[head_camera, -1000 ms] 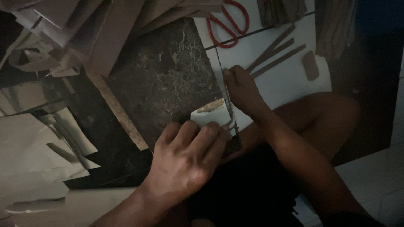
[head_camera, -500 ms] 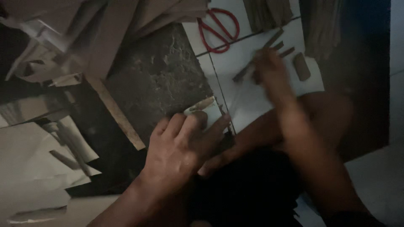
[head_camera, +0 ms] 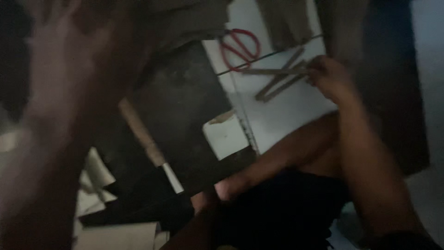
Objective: The person is sitting on the floor and applying glue to the edge of a small white paper piece using a small brush. They then press the glued edge onto a larger piece of paper or cardboard. The person repeats this process with multiple small paper pieces.
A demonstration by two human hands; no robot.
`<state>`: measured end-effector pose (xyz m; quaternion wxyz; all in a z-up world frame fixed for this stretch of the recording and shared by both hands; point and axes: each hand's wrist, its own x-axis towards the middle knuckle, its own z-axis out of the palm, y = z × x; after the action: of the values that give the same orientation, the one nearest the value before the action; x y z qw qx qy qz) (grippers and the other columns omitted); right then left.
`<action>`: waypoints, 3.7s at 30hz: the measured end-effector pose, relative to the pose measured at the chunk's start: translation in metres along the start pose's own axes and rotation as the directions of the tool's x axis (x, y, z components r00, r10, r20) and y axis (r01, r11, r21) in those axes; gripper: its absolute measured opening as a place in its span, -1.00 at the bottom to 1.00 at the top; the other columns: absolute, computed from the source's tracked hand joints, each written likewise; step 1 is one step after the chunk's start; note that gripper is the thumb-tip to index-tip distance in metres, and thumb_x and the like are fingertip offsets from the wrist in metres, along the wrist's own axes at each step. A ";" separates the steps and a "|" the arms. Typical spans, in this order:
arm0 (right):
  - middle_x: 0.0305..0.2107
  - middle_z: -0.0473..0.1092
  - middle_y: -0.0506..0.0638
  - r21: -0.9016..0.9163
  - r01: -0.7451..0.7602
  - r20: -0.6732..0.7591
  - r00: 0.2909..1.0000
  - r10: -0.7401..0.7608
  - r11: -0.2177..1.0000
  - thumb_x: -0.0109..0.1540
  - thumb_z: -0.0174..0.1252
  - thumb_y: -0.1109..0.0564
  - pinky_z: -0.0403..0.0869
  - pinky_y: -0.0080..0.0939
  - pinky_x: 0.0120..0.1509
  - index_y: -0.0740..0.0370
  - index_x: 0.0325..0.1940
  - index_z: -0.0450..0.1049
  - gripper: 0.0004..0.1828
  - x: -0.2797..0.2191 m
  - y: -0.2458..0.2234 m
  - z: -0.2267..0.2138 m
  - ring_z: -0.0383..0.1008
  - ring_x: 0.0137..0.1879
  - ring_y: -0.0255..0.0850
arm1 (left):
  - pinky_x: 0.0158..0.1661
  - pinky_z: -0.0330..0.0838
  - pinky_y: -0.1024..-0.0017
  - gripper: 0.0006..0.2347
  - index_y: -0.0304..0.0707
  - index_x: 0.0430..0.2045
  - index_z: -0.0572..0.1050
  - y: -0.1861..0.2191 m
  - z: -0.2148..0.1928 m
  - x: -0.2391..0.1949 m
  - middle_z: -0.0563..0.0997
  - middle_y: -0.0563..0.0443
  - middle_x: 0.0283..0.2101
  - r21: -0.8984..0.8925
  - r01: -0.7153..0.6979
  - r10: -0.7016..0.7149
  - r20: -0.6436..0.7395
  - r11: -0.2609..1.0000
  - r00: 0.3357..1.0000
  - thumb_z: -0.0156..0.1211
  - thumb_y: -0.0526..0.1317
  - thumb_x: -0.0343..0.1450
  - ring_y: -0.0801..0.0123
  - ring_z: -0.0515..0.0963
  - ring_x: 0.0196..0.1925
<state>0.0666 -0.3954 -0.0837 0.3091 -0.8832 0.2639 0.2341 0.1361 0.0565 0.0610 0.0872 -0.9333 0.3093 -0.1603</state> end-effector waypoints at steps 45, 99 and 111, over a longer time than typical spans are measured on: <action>-0.19 0.56 0.01 -0.112 0.888 0.071 0.455 -0.888 0.446 0.19 0.32 0.34 0.54 -0.33 -0.25 0.27 -0.05 0.62 -0.76 -0.164 -0.113 0.058 0.57 -0.23 -0.29 | -0.15 0.39 0.28 -0.73 -0.23 -0.05 0.63 0.112 -0.013 -0.093 0.54 -0.03 -0.06 -0.892 0.227 -0.033 0.233 0.391 0.972 0.28 -0.36 0.36 0.27 0.53 -0.09; -0.51 0.36 -0.05 0.491 0.047 0.145 0.980 -0.134 0.870 0.39 0.02 -0.10 0.42 -0.31 -0.46 0.27 -0.11 0.40 -0.65 -0.109 -0.102 0.099 0.38 -0.48 -0.35 | -0.22 0.49 0.24 -0.78 -0.37 -0.11 0.59 0.137 0.004 -0.083 0.53 -0.19 -0.06 -0.802 0.054 0.051 0.104 0.595 0.993 0.28 -0.34 0.38 0.22 0.57 -0.10; -0.45 0.36 -0.04 0.516 0.021 0.140 0.984 -0.108 0.856 0.37 0.06 -0.12 0.41 -0.29 -0.44 0.30 -0.01 0.39 -0.61 -0.080 -0.086 0.103 0.39 -0.46 -0.33 | -0.21 0.50 0.24 -0.83 -0.38 -0.15 0.60 0.137 0.008 -0.081 0.53 -0.19 -0.06 -0.790 0.023 0.070 0.084 0.612 0.994 0.23 -0.35 0.41 0.24 0.58 -0.11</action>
<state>0.0331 -0.2424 -0.0733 0.5613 -0.7551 0.2605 0.2169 0.0024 -0.0030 -0.0026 -0.3141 -0.8793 0.3554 0.0434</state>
